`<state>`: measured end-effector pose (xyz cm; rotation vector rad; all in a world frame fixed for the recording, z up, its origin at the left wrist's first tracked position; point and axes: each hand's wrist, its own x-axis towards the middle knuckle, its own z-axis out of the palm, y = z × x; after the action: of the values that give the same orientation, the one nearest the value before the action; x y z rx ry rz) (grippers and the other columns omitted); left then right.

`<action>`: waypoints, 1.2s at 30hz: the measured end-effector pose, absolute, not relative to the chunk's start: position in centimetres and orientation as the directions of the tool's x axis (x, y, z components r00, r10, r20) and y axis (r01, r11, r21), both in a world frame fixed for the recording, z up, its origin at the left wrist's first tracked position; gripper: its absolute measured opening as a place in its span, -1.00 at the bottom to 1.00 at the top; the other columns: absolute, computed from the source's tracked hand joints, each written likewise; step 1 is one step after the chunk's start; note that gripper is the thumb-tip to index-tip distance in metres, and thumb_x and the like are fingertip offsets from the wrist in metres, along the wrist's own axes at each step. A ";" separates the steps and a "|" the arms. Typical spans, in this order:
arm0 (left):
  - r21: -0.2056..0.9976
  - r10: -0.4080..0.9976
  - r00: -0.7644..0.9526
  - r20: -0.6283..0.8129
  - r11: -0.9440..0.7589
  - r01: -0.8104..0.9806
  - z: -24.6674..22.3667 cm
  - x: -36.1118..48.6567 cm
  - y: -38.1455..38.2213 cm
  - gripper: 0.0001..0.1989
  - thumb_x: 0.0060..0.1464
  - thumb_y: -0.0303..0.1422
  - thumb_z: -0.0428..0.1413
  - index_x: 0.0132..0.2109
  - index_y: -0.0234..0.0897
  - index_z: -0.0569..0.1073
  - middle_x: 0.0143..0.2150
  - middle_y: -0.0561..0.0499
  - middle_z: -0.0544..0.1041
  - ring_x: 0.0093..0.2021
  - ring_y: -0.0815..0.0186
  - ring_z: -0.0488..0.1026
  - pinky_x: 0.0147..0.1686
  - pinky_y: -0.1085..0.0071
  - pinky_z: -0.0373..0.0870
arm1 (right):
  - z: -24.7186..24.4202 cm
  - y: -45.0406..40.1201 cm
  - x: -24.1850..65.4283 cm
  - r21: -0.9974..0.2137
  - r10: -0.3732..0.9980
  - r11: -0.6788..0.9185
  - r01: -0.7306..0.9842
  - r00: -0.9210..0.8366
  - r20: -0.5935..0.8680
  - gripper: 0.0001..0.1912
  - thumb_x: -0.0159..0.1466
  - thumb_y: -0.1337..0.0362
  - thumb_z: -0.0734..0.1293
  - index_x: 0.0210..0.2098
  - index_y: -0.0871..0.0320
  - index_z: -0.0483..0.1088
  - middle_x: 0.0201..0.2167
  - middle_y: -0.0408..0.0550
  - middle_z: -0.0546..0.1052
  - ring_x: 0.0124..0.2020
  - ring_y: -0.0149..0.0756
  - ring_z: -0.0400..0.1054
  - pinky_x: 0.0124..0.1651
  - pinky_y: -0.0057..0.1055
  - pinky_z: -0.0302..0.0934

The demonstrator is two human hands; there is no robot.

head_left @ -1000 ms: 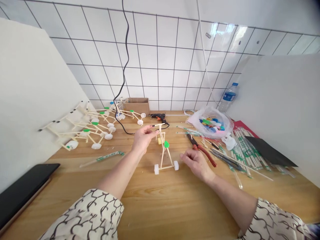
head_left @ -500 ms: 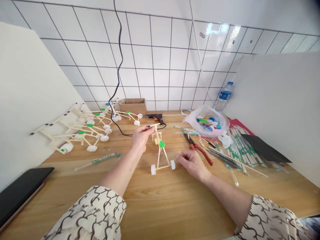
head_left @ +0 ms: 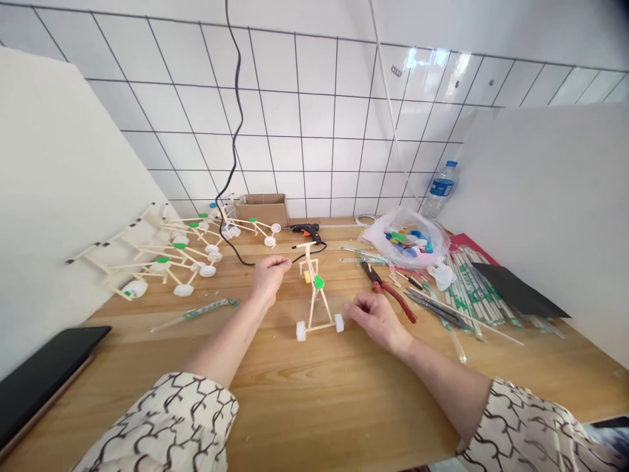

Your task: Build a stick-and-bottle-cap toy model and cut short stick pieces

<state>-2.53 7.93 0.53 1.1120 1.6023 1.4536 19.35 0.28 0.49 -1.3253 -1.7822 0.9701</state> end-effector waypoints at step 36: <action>0.841 1.000 0.026 0.003 -0.016 0.540 2.4 -4.7 1.6 -0.78 -0.28 -0.25 0.18 -0.65 -0.25 0.35 -0.69 0.15 0.33 -0.63 0.40 0.20 -0.59 0.48 0.04 | 1.2 0.2 19.5 -0.848 0.976 0.187 0.496 -0.190 0.105 -0.65 0.09 0.08 0.20 -0.68 0.15 0.10 -0.71 -0.26 0.07 -0.63 -0.49 -0.05 -0.56 -0.49 -0.14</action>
<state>-4.73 1.59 2.42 1.6356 1.5908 0.8717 19.52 0.24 1.17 -1.3871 -1.7873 0.9022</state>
